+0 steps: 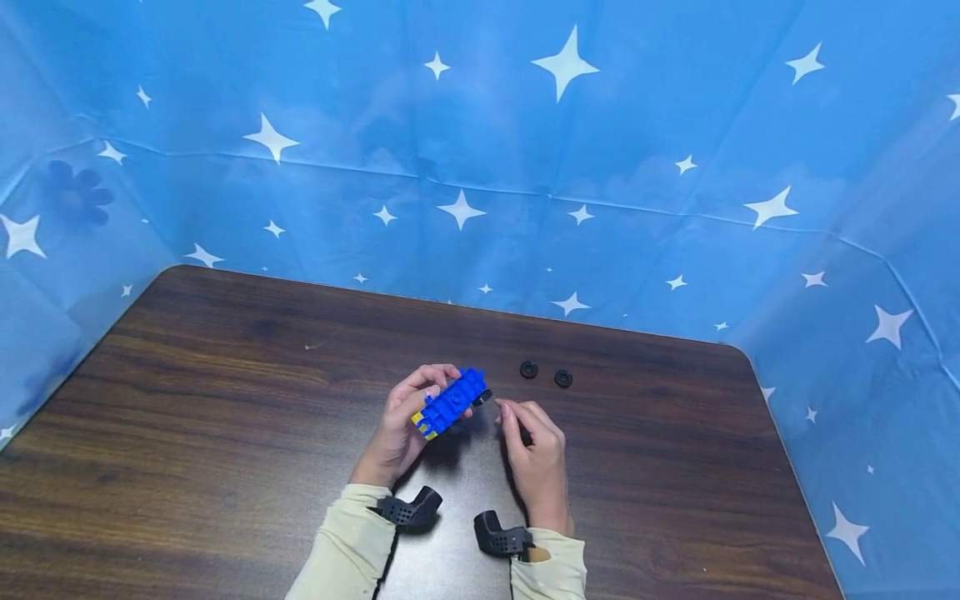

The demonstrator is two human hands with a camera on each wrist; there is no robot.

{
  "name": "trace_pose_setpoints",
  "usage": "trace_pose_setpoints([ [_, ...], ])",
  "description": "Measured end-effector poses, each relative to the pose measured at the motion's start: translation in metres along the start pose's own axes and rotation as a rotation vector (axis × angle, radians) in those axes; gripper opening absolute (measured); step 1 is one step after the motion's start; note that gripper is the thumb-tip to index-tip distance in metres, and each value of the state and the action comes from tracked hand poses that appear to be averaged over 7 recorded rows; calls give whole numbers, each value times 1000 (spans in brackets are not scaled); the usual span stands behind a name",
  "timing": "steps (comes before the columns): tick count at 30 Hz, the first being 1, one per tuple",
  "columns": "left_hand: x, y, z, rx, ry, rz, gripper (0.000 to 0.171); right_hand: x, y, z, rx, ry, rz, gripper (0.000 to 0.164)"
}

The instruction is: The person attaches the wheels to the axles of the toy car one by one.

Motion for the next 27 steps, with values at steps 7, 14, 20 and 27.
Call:
trace_pose_setpoints([
  [7, 2, 3, -3, -27, -82, -220, 10, -1, 1, 0, 5, 6, -5, 17],
  [14, -14, 8, 3, 17, 56, -270, 18, 0, 2, 3, 16, 31, 9, 16],
  [20, -32, 1, 12, -122, 187, -396, 24, 3, -4, 5, -35, -7, 58, 17],
  [27, -34, -3, 8, -213, 180, -510, 27, 6, -3, -2, -29, -54, 67, 19],
])
Point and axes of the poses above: each hand's wrist, its own z-axis away from the middle knuckle, its own y-axis out of the back of the hand, x = y × z, the point moved 10 cm from there along -z, towards the middle knuckle, and after that the axes turned 15 degrees about -y, right-handed, at the moved point
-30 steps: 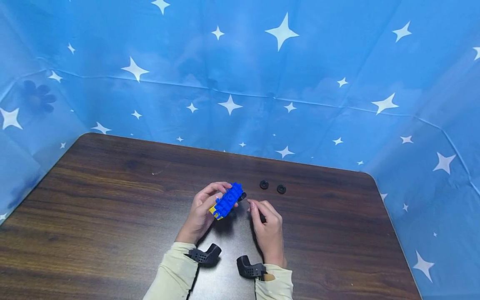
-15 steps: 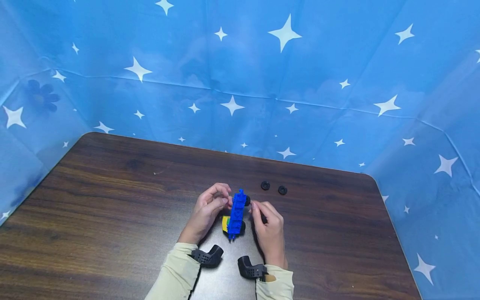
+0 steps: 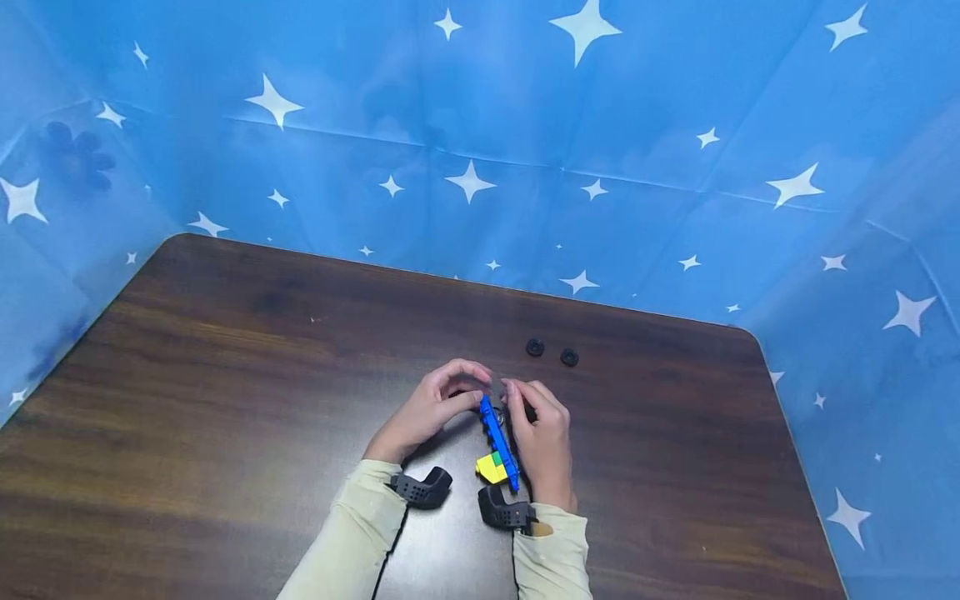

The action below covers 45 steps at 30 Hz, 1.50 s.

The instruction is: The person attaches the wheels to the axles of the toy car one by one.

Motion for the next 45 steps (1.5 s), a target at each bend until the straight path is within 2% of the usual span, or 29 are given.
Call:
trace_pose_setpoints([
  [5, -2, 6, -3, 35, 39, -50, 22, 5, 3, -3, 3, -38, 16, 22],
  [8, -8, 15, 2, 64, 110, -119, 14, 7, 1, -3, -11, -62, 27, 22],
  [10, -13, 19, 8, 43, 179, -158, 22, 8, 0, -2, -18, -81, 35, 23],
  [12, -17, 17, 15, -26, 274, -160, 34, 10, -1, -3, -21, -98, 42, 23],
  [15, -21, 3, 27, -184, 404, -74, 43, 12, -2, -4, -24, -113, 70, 23],
  [18, -18, -11, 31, -297, 452, 25, 38, 11, -7, -7, -50, -107, 111, 21],
  [21, -16, -21, 29, -336, 431, 86, 34, 11, -12, -8, -82, -111, 157, 18],
  [23, -16, -24, 28, -334, 412, 102, 32, 11, -13, -7, -86, -119, 175, 18],
  [27, -19, -24, 27, -281, 394, 133, 33, 15, -10, -6, -61, -157, 157, 18],
  [30, -19, -19, 25, -211, 381, 152, 36, 18, -9, -6, -58, -201, 99, 19],
  [32, -19, -16, 22, -177, 346, 144, 37, 20, -8, -6, -57, -228, 41, 19],
  [37, -15, -12, 15, -129, 246, 82, 40, 17, -7, -4, -28, -216, -84, 19],
  [45, -11, -3, 7, -23, 175, -131, 40, 7, -8, -3, 7, -134, -192, 19],
])
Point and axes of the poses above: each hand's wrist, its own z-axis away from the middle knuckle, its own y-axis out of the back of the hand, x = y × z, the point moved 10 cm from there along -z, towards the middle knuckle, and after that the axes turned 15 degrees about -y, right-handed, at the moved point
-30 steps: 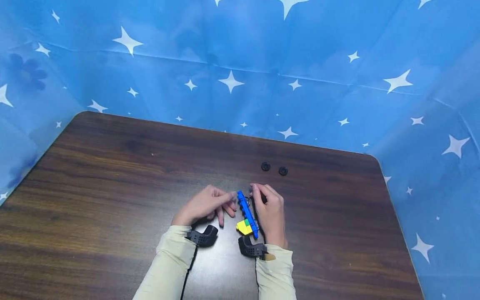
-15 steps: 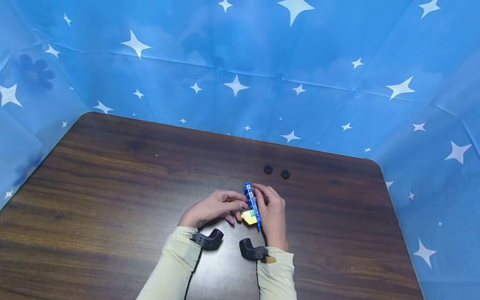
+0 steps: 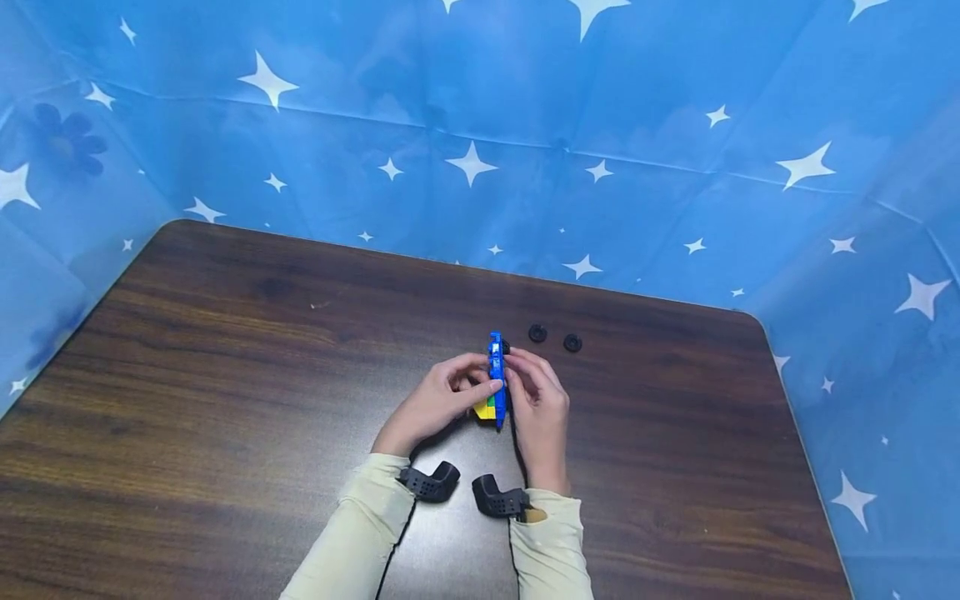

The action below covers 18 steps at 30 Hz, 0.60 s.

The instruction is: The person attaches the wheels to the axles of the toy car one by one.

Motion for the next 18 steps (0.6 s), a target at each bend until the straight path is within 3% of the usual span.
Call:
trace_pose_setpoints([
  [6, -4, 5, 0, 69, 8, 17, 35, -4, 1, 1, 16, 64, 68, 18],
  [10, -6, 7, 4, 82, 30, 65, 35, -2, 11, 1, 71, 82, 140, 19],
  [14, -4, 3, 6, 50, 30, 161, 35, 9, 41, -4, 206, 17, 186, 20],
  [18, -1, 3, 4, 26, 11, 249, 37, 26, 69, -13, 311, -108, 244, 21],
])
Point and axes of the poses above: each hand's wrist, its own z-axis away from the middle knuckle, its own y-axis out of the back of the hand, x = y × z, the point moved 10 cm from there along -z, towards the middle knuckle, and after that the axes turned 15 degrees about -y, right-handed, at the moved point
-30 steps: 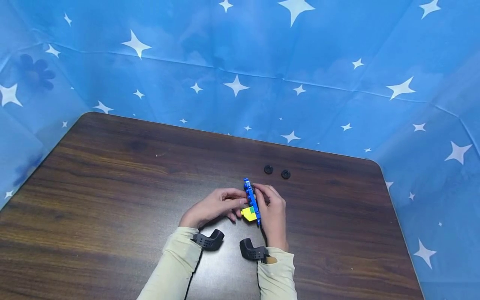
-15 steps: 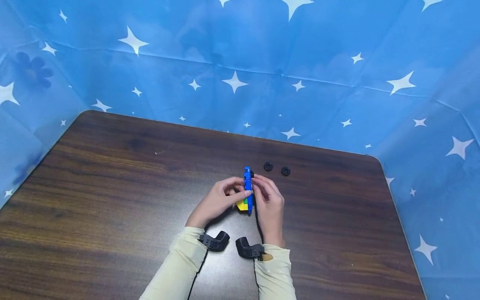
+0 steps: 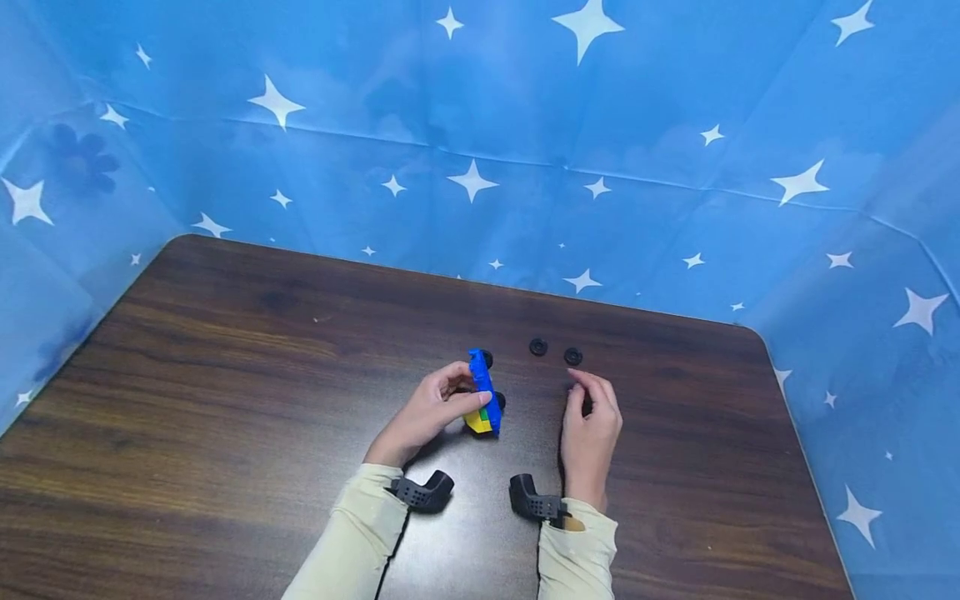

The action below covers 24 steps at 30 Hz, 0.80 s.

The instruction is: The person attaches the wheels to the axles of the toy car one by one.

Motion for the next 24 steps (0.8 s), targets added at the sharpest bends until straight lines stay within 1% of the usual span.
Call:
trace_pose_setpoints([
  [3, 3, 0, 1, -27, -15, 40, 39, 12, 4, -9, 8, -89, 48, 22],
  [5, 6, -1, 1, -44, -22, 71, 39, 16, 4, -14, 2, -124, 66, 23],
  [9, 13, -1, 0, -27, -47, 136, 39, 15, 2, -19, -9, -133, 81, 24],
  [13, 16, -1, -2, -10, -91, 216, 36, 16, 3, -23, -27, -136, 106, 27],
  [15, 17, 0, -2, -2, -103, 234, 33, 17, 3, -27, -42, -136, 129, 29],
  [18, 15, 2, -1, 0, -93, 204, 32, 20, 2, -32, -64, -142, 163, 31],
  [21, 14, 4, 1, -19, -71, 146, 34, 25, 0, -35, -80, -163, 195, 33],
  [24, 14, 5, 3, -34, -59, 109, 34, 27, -3, -35, -102, -175, 220, 36],
])
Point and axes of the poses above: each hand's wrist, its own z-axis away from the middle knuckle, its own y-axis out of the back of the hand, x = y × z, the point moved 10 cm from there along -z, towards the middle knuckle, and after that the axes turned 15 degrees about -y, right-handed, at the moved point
